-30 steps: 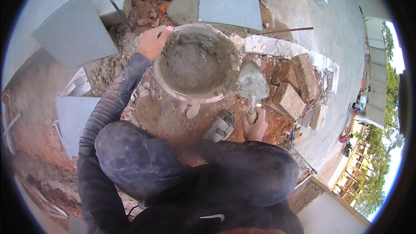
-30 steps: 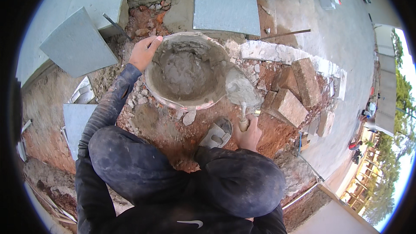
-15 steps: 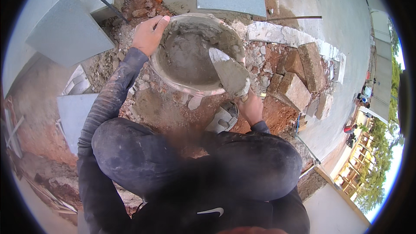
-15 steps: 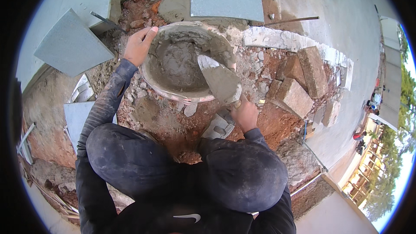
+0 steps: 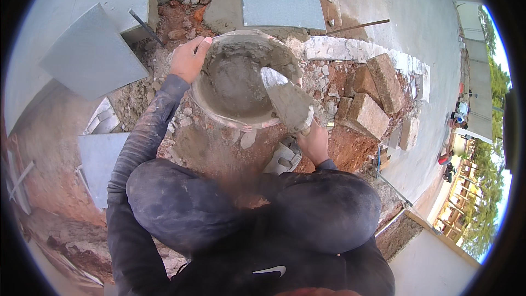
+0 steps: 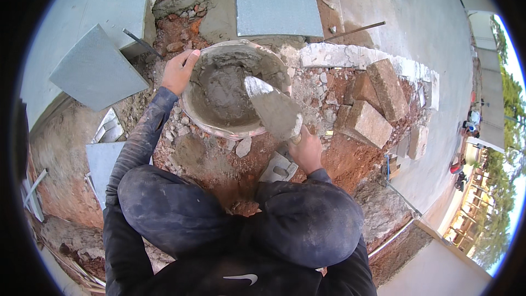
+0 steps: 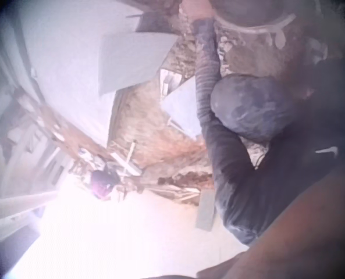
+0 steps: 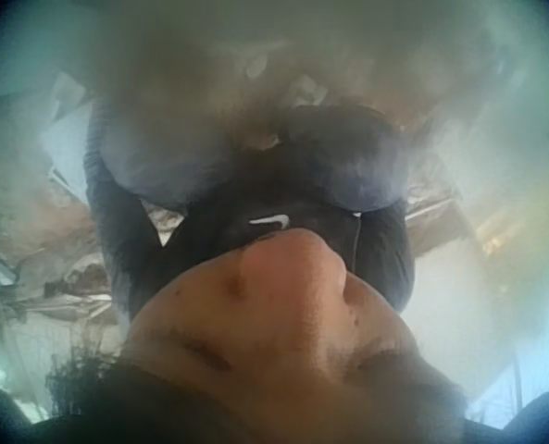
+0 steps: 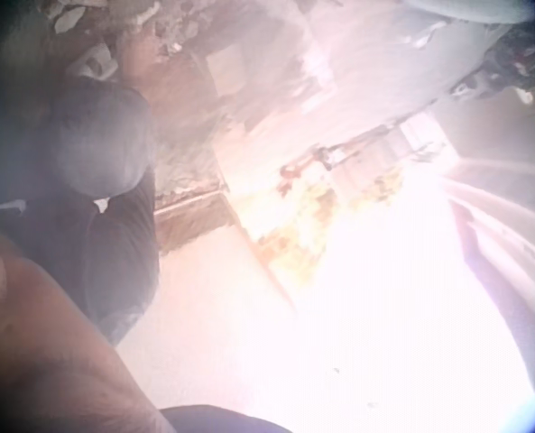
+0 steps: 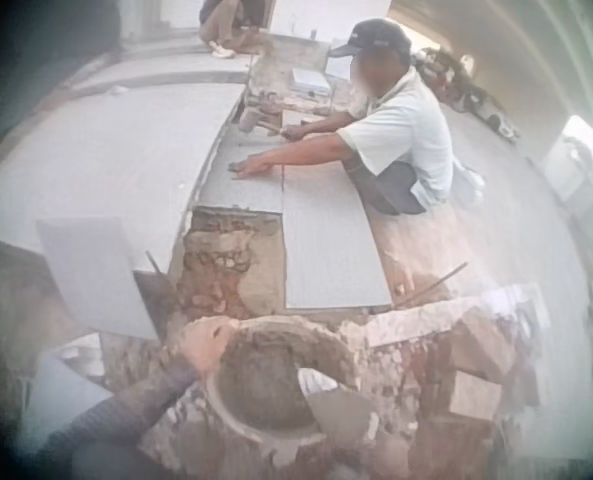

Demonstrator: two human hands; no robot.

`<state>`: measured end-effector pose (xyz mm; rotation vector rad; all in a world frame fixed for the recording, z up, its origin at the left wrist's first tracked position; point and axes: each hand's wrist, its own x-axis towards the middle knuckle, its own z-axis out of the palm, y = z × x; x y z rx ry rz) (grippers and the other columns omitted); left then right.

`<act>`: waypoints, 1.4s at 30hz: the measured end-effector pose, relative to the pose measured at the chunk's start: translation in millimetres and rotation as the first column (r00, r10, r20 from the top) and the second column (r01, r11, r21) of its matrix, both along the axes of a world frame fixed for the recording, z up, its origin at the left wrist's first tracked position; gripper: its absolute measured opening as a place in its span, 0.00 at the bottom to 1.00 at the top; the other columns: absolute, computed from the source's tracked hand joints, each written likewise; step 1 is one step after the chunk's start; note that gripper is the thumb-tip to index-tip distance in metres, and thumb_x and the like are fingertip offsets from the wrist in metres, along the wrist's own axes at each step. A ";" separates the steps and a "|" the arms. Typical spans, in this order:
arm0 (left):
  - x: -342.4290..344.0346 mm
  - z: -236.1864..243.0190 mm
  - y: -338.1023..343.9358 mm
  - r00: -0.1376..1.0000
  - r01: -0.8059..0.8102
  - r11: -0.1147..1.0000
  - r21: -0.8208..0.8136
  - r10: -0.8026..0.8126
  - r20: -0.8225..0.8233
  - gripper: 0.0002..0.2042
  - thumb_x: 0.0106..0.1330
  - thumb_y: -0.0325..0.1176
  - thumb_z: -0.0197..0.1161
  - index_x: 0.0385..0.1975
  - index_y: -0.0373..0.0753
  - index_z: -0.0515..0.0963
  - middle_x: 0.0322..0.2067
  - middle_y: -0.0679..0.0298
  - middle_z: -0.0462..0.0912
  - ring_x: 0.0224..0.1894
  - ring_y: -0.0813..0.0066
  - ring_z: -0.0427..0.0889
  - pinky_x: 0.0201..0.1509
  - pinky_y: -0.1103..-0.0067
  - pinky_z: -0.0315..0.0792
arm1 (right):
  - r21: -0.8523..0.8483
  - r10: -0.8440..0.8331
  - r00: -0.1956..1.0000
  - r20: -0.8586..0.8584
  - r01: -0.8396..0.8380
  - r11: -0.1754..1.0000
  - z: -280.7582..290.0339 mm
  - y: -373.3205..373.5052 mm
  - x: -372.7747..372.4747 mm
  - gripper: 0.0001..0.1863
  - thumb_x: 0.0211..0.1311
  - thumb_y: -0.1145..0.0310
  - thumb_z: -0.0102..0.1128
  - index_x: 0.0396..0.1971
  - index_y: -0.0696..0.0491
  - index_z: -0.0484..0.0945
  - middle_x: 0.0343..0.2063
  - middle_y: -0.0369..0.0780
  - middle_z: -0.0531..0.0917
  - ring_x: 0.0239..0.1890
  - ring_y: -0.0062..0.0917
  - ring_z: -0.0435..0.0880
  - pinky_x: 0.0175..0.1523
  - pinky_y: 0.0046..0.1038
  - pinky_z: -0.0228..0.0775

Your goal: The person scoops cement from a bucket using a trowel and spreads it onto the back of a square tile. They then move to a water tap to rinse the trowel and return to the work area to continue applying cement to tiles.

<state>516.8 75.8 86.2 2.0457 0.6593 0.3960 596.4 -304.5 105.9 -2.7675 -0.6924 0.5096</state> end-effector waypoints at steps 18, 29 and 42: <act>-12.6 -3.2 8.1 0.997 -0.059 0.997 0.044 0.061 -0.045 0.21 0.68 0.51 0.51 0.42 0.38 0.80 0.35 0.47 0.81 0.41 0.47 0.79 0.45 0.65 0.71 | 0.104 -0.062 0.980 -0.190 0.083 0.991 82.3 -77.7 5.4 0.19 0.52 0.61 0.68 0.38 0.59 0.75 0.25 0.43 0.80 0.30 0.30 0.82 0.36 0.30 0.71; -15.6 -3.4 3.1 0.996 -0.077 0.995 0.060 0.080 -0.043 0.22 0.67 0.51 0.52 0.40 0.36 0.80 0.36 0.48 0.82 0.41 0.48 0.80 0.46 0.65 0.72 | 0.010 -0.043 0.784 -0.620 0.062 0.998 105.1 -14.8 24.6 0.25 0.68 0.52 0.46 0.47 0.61 0.75 0.21 0.40 0.72 0.22 0.30 0.74 0.32 0.30 0.68; 4.1 -12.2 19.4 0.999 0.032 0.999 0.025 -0.032 -0.006 0.21 0.68 0.48 0.55 0.38 0.31 0.79 0.32 0.51 0.83 0.36 0.65 0.81 0.44 0.73 0.71 | 0.347 -0.129 0.989 0.070 0.097 0.933 39.2 -39.1 -40.7 0.24 0.55 0.52 0.65 0.42 0.56 0.73 0.21 0.49 0.80 0.26 0.47 0.81 0.33 0.41 0.72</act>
